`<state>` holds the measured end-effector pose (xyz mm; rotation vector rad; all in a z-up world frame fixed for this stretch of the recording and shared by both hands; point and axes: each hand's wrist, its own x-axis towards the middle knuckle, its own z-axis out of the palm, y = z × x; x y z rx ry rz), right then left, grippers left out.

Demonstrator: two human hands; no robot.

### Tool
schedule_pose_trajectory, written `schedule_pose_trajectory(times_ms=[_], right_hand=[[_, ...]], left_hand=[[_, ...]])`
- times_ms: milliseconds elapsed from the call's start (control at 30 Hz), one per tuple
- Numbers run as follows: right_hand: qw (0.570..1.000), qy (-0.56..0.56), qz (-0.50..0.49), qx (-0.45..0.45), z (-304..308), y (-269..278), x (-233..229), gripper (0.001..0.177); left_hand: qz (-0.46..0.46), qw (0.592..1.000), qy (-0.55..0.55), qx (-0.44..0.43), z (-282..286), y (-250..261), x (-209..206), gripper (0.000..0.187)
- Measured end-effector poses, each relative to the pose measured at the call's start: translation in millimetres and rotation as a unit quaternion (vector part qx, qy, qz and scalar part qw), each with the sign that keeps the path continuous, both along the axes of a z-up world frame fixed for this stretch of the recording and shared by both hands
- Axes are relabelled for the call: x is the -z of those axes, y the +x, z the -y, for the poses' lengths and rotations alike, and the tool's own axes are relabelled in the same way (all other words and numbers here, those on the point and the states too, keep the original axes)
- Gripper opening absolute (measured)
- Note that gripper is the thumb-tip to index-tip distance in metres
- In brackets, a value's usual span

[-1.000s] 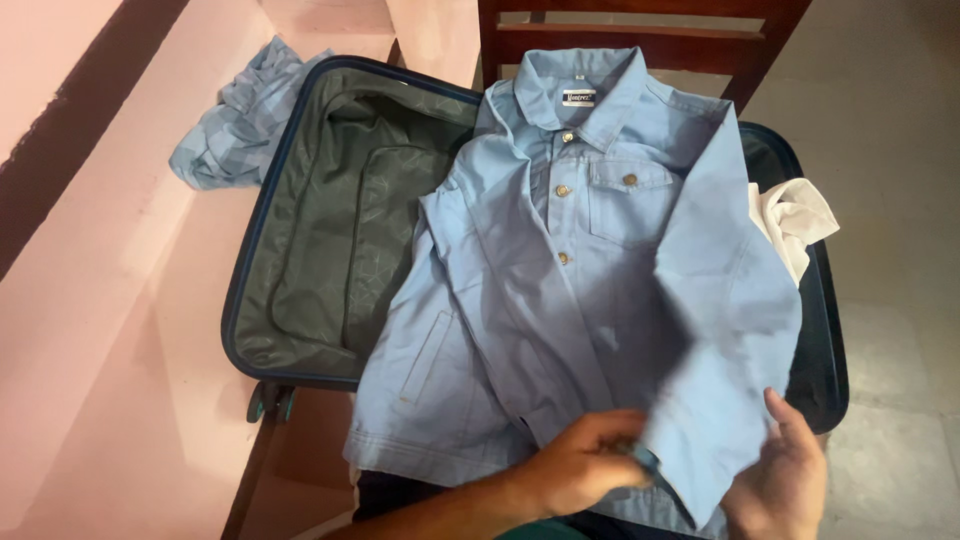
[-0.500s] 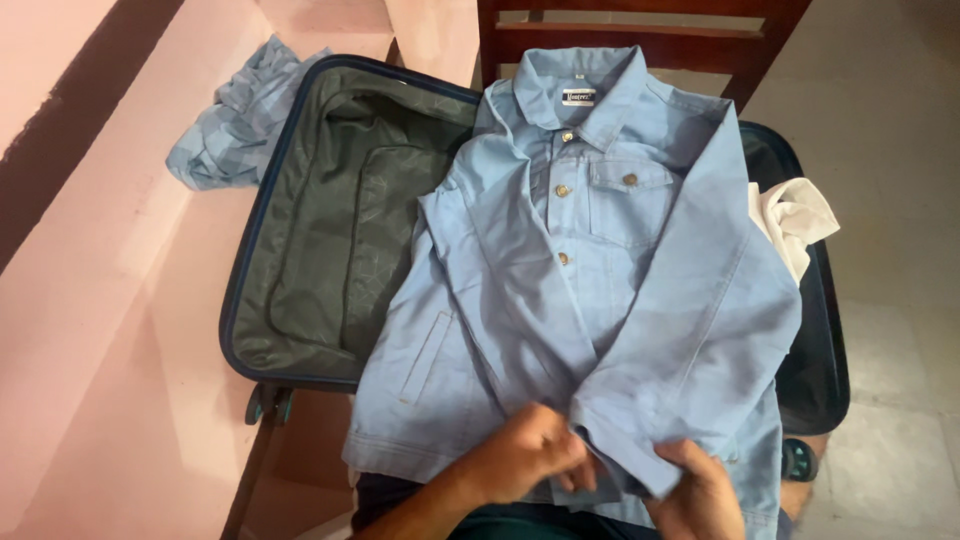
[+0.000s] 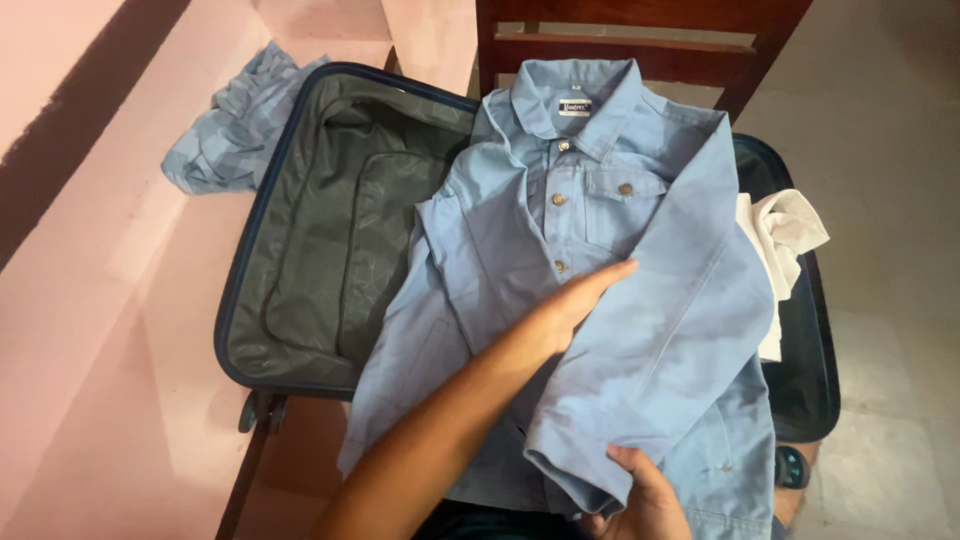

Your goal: The person folds a light blue denim jacket and places it into an open suitcase. They then pick up a blue and white checkered shirt, button it, and fold it into the suitcase.

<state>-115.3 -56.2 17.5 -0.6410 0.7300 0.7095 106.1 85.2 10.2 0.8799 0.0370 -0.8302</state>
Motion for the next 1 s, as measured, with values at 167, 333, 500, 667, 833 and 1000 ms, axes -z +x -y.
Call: schedule_pose_trajectory(times_ms=[167, 333, 500, 667, 833, 1000], right_hand=[[0.998, -0.061, 0.006, -0.005, -4, -4, 9, 0.058], [0.994, -0.075, 0.07, -0.031, -12, 1, 17, 0.06], [0.99, -0.13, 0.049, -0.027, -18, -2, 0, 0.066], [0.992, -0.118, 0.044, -0.005, -28, -2, -26, 0.072], [0.993, -0.11, 0.02, 0.036, -33, 0, -25, 0.069], [0.987, -0.137, 0.046, -0.064, -21, -7, -4, 0.062]], left_hand=[[0.041, 0.968, 0.245, -0.031, 36, 60, 26, 0.085], [0.131, 0.963, 0.211, -0.108, 72, 112, 32, 0.082], [0.256, 0.908, 0.247, -0.219, 95, 149, 11, 0.078], [0.24, 0.955, 0.151, -0.084, 97, 170, -11, 0.066], [0.25, 0.942, 0.102, -0.198, 100, 176, -9, 0.072], [0.242, 0.915, 0.063, -0.317, 83, 182, -4, 0.069]])
